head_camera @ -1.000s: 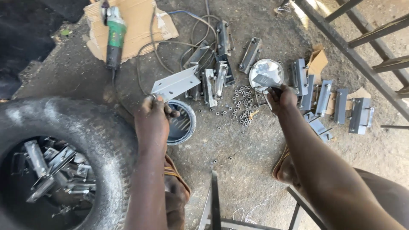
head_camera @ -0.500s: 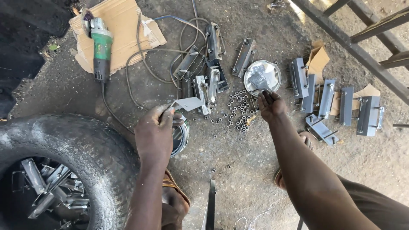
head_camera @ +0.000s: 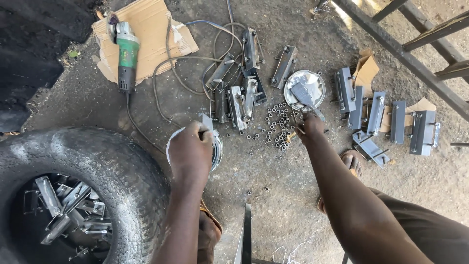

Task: Painting small metal brackets with a paintbrush.

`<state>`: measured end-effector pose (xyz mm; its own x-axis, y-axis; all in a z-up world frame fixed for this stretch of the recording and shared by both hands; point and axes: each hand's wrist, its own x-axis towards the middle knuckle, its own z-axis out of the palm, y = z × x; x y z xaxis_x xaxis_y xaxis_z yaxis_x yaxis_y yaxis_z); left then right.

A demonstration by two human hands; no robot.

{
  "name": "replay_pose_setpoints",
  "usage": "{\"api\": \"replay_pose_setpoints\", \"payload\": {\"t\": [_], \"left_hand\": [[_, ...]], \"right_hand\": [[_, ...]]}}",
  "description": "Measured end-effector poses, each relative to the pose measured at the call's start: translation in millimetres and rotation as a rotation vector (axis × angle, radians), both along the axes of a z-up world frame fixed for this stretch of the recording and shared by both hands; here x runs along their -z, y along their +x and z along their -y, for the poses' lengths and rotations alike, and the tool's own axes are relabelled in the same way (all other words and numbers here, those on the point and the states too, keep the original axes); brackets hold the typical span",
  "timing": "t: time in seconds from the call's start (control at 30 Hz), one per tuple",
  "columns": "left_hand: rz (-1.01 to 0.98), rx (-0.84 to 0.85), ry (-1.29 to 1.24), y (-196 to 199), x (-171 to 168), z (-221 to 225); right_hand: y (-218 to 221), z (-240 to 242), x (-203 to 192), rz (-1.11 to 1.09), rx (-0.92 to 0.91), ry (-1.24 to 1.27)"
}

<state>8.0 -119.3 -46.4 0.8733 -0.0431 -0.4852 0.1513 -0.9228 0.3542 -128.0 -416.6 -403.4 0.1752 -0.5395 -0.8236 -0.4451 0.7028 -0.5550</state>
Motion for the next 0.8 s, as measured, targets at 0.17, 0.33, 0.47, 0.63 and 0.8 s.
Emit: {"api": "replay_pose_setpoints", "payload": {"t": [0.17,0.33,0.47,0.63,0.8], "left_hand": [[-0.105,-0.171,-0.097,3.1,-1.6,-13.9],[-0.362,-0.691,-0.68,-5.5,42.5,-31.0],[-0.414,-0.771,-0.828,-10.0,44.2,-15.5],[-0.369,-0.758,-0.841,-5.4,35.2,-10.4],[-0.272,-0.678,-0.829,-3.7,40.1,-5.2]], "right_hand": [[1.6,-10.5,-24.1,-0.022,-0.134,-0.114],[7.5,-10.9,-32.4,-0.076,-0.238,-0.153],[11.0,-14.0,-42.4,-0.092,-0.22,-0.192],[8.3,-20.8,-49.0,-0.108,-0.285,-0.196],[3.3,-28.8,-37.0,-0.151,-0.394,-0.237]]}}
